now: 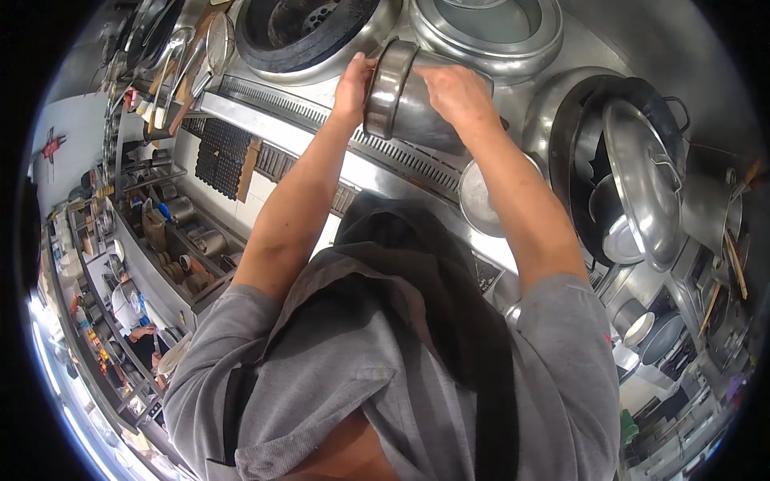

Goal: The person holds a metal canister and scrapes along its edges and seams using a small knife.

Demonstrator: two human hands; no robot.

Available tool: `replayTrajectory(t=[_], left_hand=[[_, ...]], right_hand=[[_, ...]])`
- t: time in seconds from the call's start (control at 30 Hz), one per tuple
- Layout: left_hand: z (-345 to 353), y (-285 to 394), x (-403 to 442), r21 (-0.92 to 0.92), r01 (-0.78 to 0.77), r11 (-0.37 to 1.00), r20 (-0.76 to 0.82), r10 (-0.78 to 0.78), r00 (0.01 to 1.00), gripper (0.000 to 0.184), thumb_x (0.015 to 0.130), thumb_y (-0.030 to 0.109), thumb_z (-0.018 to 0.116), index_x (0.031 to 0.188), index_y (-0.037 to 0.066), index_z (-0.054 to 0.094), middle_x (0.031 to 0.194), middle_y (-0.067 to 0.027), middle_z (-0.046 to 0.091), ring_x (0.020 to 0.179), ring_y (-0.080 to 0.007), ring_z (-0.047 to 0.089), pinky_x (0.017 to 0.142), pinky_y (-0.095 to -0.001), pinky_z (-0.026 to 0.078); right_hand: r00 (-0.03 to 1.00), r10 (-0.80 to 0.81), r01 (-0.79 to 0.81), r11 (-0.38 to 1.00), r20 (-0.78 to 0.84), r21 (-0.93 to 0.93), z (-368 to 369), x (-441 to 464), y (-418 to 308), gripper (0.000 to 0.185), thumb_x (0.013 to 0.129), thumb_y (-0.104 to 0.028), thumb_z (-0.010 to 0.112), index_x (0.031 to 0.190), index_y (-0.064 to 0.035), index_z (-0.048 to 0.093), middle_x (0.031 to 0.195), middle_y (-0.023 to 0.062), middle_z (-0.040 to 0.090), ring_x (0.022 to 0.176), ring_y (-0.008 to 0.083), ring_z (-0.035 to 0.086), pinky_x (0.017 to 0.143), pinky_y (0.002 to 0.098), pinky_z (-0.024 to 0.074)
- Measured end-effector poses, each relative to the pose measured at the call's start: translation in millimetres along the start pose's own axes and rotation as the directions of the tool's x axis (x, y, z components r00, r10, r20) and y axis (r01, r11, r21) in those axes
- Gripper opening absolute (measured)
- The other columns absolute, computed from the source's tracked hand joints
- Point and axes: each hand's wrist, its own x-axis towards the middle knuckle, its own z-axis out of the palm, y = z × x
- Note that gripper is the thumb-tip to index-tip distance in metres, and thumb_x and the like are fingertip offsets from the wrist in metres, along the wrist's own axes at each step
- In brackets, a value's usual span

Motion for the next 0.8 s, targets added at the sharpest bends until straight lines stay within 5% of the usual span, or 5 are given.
replayTrajectory(t=[0.17, 0.4, 0.5, 0.67, 0.8], left_hand=[[-1, 4, -15, 0.103, -0.111, 0.988, 0.073, 0.103, 0.992, 0.033, 0.101, 0.027, 0.059, 0.108, -0.002, 0.072, 0.100, -0.0094, 0.070, 0.091, -0.0177, 0.062, 0.084, -0.0312, 0.048], [-3, 8, -13, 0.102, -0.031, 0.994, 0.137, 0.017, 0.990, 0.032, 0.101, 0.026, 0.062, 0.117, -0.002, 0.068, 0.106, -0.0079, 0.070, 0.096, -0.0167, 0.063, 0.087, -0.0293, 0.048], [-8, 7, -7, 0.145, -0.045, 0.988, 0.195, 0.016, 0.981, 0.031, 0.103, 0.027, 0.062, 0.117, 0.000, 0.068, 0.105, -0.0066, 0.070, 0.095, -0.0155, 0.064, 0.086, -0.0287, 0.048], [-13, 8, -3, 0.050, 0.041, 0.998, 0.215, -0.051, 0.975, 0.025, 0.102, 0.026, 0.063, 0.110, 0.003, 0.071, 0.099, -0.0039, 0.070, 0.089, -0.0150, 0.063, 0.083, -0.0294, 0.049], [-10, 17, -9, 0.006, 0.112, 0.994, 0.231, -0.111, 0.967, 0.024, 0.102, 0.028, 0.064, 0.107, 0.005, 0.071, 0.099, -0.0043, 0.071, 0.090, -0.0155, 0.065, 0.082, -0.0307, 0.051]], right_hand=[[0.994, 0.056, -0.051, 0.997, 0.096, -0.061, -3, 7, -16, 0.032, 0.094, -0.013, 0.059, 0.121, -0.0185, 0.074, 0.099, 0.0171, 0.075, 0.093, 0.0378, 0.071, 0.082, 0.0482, 0.0580], [0.966, -0.217, 0.220, 0.976, 0.140, -0.004, 12, -11, -35, 0.027, 0.089, -0.005, 0.055, 0.110, -0.0104, 0.072, 0.090, 0.0166, 0.074, 0.086, 0.0383, 0.072, 0.076, 0.0507, 0.0573], [0.977, 0.076, -0.048, 0.989, 0.201, -0.140, 3, 0, -41, 0.024, 0.090, -0.006, 0.054, 0.106, -0.0102, 0.071, 0.089, 0.0180, 0.073, 0.087, 0.0389, 0.072, 0.076, 0.0515, 0.0575], [0.937, -0.111, 0.156, 0.981, 0.330, -0.114, 7, 1, -54, 0.025, 0.092, -0.009, 0.052, 0.107, -0.0112, 0.071, 0.089, 0.0200, 0.073, 0.087, 0.0397, 0.072, 0.076, 0.0514, 0.0576], [0.986, -0.069, 0.087, 0.990, 0.154, -0.112, 7, 20, -43, 0.015, 0.090, -0.008, 0.058, 0.101, -0.0085, 0.068, 0.081, 0.0200, 0.070, 0.083, 0.0407, 0.070, 0.074, 0.0534, 0.0557]])
